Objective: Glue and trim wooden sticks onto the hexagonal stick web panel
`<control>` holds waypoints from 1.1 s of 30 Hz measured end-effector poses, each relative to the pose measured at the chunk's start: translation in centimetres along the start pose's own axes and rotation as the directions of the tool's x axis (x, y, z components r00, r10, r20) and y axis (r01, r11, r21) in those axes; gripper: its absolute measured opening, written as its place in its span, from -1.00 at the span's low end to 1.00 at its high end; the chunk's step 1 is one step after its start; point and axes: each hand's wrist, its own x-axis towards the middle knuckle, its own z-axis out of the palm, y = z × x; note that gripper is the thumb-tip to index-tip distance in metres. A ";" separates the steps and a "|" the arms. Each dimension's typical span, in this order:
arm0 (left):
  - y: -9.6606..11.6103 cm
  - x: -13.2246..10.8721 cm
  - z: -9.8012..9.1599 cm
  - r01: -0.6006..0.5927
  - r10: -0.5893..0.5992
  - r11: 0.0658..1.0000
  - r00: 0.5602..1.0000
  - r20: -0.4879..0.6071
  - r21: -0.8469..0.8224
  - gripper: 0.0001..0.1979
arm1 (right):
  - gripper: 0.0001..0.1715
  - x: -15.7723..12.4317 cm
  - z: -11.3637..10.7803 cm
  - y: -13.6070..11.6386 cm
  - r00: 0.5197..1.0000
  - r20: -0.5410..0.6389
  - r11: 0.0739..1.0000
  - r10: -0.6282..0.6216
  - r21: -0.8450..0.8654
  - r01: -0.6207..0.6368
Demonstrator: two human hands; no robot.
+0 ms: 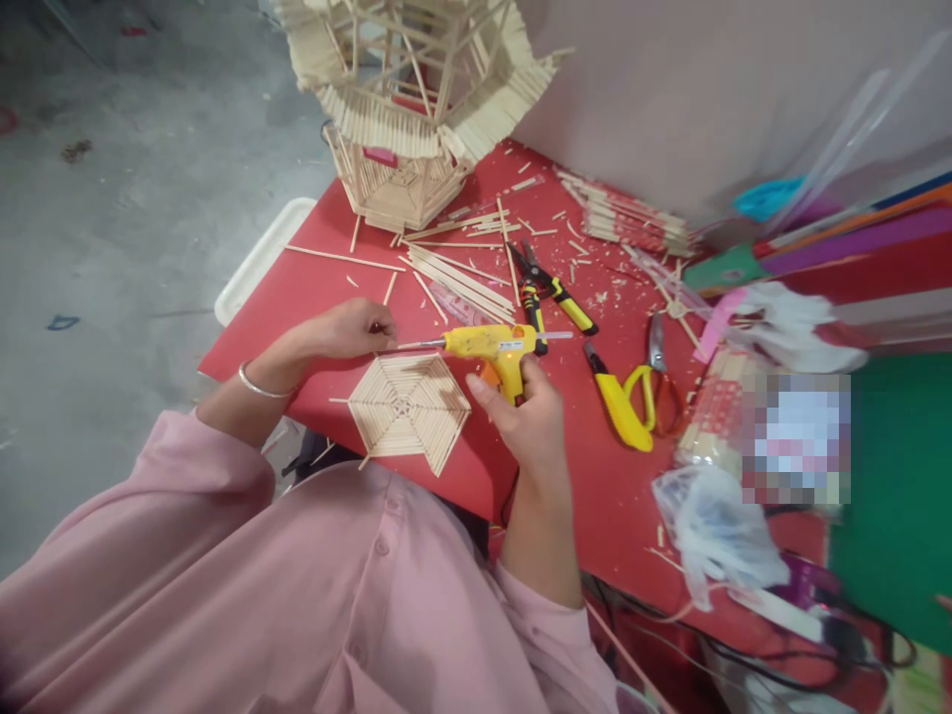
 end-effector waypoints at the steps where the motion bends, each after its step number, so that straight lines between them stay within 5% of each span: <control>1: 0.0 0.0 0.0 -0.005 0.005 1.000 1.000 0.003 -0.015 -0.86 | -0.44 -0.2 -0.2 -0.4 1.000 -0.026 0.996 0.015 -0.090 -0.017; 4: 0.1 0.1 -0.2 0.011 -0.012 0.999 1.000 -0.018 -0.043 -0.87 | -0.33 -0.8 0.0 -1.5 0.996 -0.091 0.942 0.020 -0.331 -0.049; 9: 0.3 -0.1 -0.5 0.045 -0.046 0.999 0.997 -0.064 -0.016 -0.86 | -0.36 -1.0 2.0 -1.8 0.988 -0.076 0.788 -0.138 -0.613 0.063; 19: 1.6 -0.9 -0.8 0.128 -0.123 0.988 0.991 -0.057 0.087 -0.81 | -0.59 -0.6 4.7 -1.9 0.974 0.002 0.540 -0.226 -0.832 0.127; 27: 1.9 -1.3 -1.0 0.123 -0.118 0.984 0.992 -0.040 0.126 -0.77 | -0.63 -0.5 5.0 -1.8 0.981 0.017 0.552 -0.194 -0.825 0.123; 33: 1.4 -1.1 -0.9 0.091 -0.089 0.992 0.996 -0.029 0.091 -0.78 | -0.44 -0.4 4.0 -1.9 0.988 -0.053 0.714 -0.144 -0.696 0.067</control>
